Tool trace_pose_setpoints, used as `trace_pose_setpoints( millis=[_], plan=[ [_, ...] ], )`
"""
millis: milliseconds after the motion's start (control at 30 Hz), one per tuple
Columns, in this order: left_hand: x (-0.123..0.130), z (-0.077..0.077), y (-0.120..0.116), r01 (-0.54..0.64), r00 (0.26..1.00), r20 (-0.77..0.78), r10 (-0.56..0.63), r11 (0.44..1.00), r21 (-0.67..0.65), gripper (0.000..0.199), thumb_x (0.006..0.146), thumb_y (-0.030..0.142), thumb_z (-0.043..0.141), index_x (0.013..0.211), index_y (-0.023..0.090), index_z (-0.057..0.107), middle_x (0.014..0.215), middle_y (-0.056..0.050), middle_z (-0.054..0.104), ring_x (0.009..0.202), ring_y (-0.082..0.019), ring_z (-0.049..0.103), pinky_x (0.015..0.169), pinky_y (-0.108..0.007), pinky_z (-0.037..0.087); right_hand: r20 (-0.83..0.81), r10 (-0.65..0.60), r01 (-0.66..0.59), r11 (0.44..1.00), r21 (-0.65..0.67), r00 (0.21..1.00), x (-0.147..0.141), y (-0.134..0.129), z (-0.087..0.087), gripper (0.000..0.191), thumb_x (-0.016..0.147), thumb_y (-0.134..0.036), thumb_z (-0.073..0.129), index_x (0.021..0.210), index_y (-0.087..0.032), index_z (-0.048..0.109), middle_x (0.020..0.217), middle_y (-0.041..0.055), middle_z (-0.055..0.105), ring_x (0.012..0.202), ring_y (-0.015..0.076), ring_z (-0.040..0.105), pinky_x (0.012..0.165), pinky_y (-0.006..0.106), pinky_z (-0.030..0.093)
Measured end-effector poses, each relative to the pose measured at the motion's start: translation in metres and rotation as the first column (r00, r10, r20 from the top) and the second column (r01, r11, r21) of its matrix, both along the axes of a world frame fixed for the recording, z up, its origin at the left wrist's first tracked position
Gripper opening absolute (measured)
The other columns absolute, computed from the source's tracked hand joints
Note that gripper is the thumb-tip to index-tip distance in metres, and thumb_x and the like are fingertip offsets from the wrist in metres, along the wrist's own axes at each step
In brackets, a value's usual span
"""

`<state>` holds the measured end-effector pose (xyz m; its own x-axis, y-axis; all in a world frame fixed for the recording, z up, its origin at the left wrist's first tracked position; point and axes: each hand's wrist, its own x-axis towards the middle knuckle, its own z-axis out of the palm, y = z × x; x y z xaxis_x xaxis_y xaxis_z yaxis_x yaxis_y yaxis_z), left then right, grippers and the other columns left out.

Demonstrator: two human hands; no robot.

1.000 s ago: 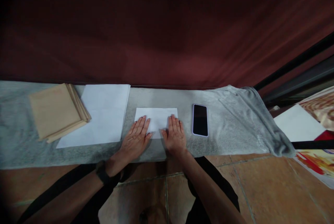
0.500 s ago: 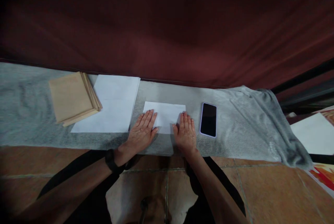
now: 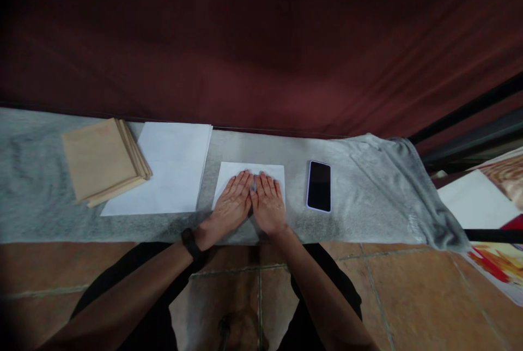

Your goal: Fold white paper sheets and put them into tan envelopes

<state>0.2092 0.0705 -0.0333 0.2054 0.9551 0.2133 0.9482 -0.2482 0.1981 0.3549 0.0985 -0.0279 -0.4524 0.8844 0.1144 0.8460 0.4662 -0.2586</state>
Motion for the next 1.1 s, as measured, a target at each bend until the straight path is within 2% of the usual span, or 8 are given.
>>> trace_pose_setpoints(
  millis=[267, 533, 833, 1100],
  plan=[
    [-0.010, -0.005, 0.013, -0.053, 0.999, -0.011, 0.053, 0.999, -0.003, 0.058, 0.104, 0.024, 0.032, 0.158, 0.003, 0.036, 0.168, -0.018, 0.034, 0.159, -0.026, 0.024, 0.131, -0.046, 0.025, -0.017, -0.035, 0.036, 0.999, 0.036, 0.999, 0.003, 0.012, -0.005, 0.057, 0.111, -0.038, 0.033, 0.161, -0.012, 0.039, 0.168, 0.0132, 0.035, 0.157, 0.0288, 0.031, 0.128, 0.050, 0.023],
    [-0.022, -0.002, 0.021, -0.143, 0.989, -0.041, 0.142, 0.989, -0.028, 0.060, 0.105, 0.027, 0.029, 0.158, 0.000, 0.037, 0.167, -0.020, 0.034, 0.158, -0.027, 0.027, 0.131, -0.047, 0.023, -0.018, -0.107, 0.108, 0.989, 0.098, 0.994, 0.010, 0.018, -0.012, 0.059, 0.111, -0.040, 0.034, 0.160, -0.008, 0.038, 0.167, 0.0157, 0.037, 0.154, 0.0297, 0.036, 0.127, 0.051, 0.024],
    [-0.032, -0.001, 0.018, -0.198, 0.980, -0.025, 0.197, 0.980, -0.018, 0.063, 0.103, 0.028, 0.032, 0.158, -0.002, 0.035, 0.167, -0.022, 0.032, 0.158, -0.032, 0.028, 0.129, -0.052, 0.023, -0.038, -0.153, 0.157, 0.974, 0.161, 0.987, 0.024, 0.020, -0.019, 0.064, 0.110, -0.042, 0.036, 0.159, -0.002, 0.037, 0.165, 0.0221, 0.038, 0.153, 0.0325, 0.037, 0.125, 0.053, 0.029],
    [-0.041, -0.007, 0.009, -0.259, 0.966, 0.022, 0.258, 0.965, 0.041, 0.064, 0.102, 0.029, 0.034, 0.157, -0.003, 0.036, 0.165, -0.026, 0.034, 0.157, -0.035, 0.030, 0.127, -0.056, 0.030, -0.056, -0.180, 0.187, 0.972, 0.142, 0.982, 0.036, 0.018, -0.020, 0.066, 0.109, -0.042, 0.037, 0.159, 0.002, 0.035, 0.164, 0.0267, 0.038, 0.154, 0.0350, 0.035, 0.124, 0.055, 0.031]
  ],
)
